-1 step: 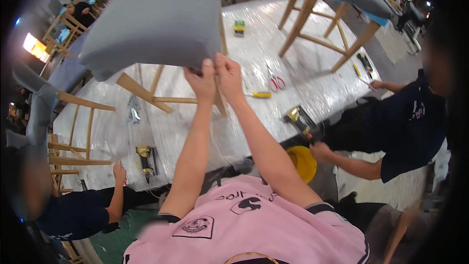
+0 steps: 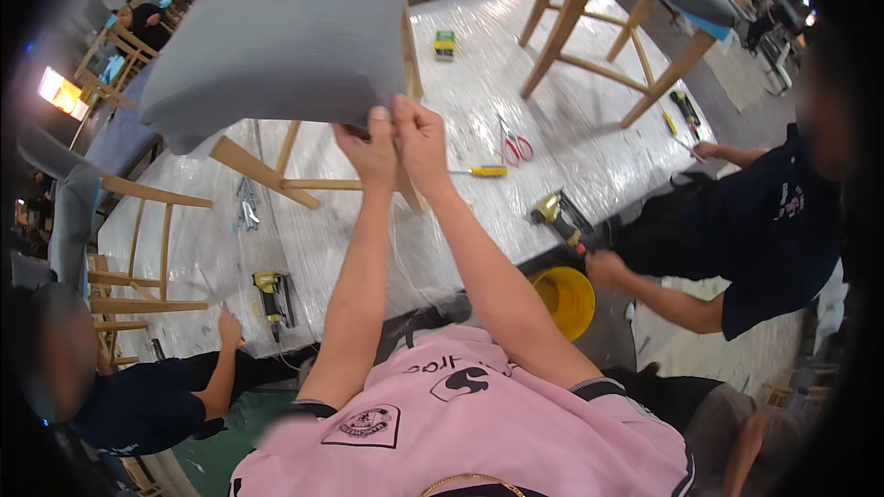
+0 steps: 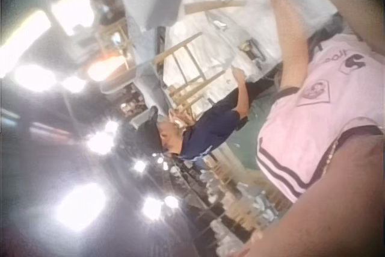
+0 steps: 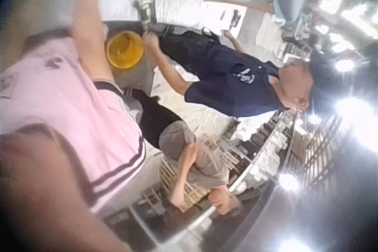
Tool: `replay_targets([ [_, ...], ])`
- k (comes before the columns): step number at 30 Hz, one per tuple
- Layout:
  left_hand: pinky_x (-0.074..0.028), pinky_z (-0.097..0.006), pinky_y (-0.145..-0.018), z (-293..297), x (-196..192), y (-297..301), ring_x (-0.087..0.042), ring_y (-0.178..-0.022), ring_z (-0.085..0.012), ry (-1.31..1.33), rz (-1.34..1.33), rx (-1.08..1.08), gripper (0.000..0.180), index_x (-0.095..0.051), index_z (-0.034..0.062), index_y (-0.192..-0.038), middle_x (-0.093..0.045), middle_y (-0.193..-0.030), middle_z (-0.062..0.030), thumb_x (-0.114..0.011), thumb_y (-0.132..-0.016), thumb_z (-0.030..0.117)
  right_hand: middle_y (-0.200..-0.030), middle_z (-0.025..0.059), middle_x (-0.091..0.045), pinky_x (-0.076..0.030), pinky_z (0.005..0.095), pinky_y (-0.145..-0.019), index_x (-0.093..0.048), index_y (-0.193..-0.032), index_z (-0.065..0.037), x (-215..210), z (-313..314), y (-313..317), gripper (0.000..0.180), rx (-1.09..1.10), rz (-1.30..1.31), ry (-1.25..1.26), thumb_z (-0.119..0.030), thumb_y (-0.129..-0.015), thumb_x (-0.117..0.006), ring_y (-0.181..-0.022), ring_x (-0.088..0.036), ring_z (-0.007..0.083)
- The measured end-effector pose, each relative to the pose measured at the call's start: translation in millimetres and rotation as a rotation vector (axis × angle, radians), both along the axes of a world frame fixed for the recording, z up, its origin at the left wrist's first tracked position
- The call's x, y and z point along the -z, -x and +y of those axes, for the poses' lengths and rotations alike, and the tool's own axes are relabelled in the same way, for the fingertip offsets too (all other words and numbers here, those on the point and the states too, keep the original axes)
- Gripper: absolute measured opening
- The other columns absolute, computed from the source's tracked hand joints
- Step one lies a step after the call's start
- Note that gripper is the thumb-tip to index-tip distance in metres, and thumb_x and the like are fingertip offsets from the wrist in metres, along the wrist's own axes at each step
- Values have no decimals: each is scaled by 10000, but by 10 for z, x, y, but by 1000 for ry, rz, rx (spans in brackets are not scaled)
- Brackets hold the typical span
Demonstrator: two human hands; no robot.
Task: The person staples gray fabric onto the underside of a wooden chair seat using a staple gun, then trims excess fabric with scissors. They smooth and tuck the fabric edges while working on the chair frame.
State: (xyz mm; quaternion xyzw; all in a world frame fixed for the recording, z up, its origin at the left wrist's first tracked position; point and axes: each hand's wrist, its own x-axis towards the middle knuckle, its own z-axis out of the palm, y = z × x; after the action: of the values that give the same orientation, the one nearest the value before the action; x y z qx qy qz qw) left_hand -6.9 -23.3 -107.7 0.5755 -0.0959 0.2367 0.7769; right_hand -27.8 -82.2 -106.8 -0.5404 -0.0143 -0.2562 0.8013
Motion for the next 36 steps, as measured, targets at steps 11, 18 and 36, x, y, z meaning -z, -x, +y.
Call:
replay_targets([
  [11, -443, -376, -1044, 118, 193, -154, -542, -1216, -228, 123, -14, -56, 633, -433, 13, -1390, -524, -1355, -93, -656, -850, 258, -785, 90, -658, -519, 330, -763, -671, -958, -14, 2795, -918, 394, 272, -65, 656, 500, -285, -936, -670, -781, -657, 203],
  [18, -384, -442, -1139, 131, 403, 101, -483, -1319, -254, -5, 82, -417, 642, -434, -5, -1410, -511, -1409, -108, -627, -885, 310, -1537, 154, -438, -502, 505, -1015, -545, -1399, -158, 3820, -1544, 541, 561, -298, 619, 1551, -68, -851, -629, -1324, -497, 427],
  [36, -410, -355, -1034, -66, -18, 29, -520, -1185, -213, 47, 103, 45, 733, -412, -45, -1360, -545, -1259, -139, -758, -867, 373, -919, 56, -650, -445, 234, -731, -677, -1019, 45, 476, -1469, 74, 228, -78, 252, 545, -174, -964, -710, -826, -561, 97],
])
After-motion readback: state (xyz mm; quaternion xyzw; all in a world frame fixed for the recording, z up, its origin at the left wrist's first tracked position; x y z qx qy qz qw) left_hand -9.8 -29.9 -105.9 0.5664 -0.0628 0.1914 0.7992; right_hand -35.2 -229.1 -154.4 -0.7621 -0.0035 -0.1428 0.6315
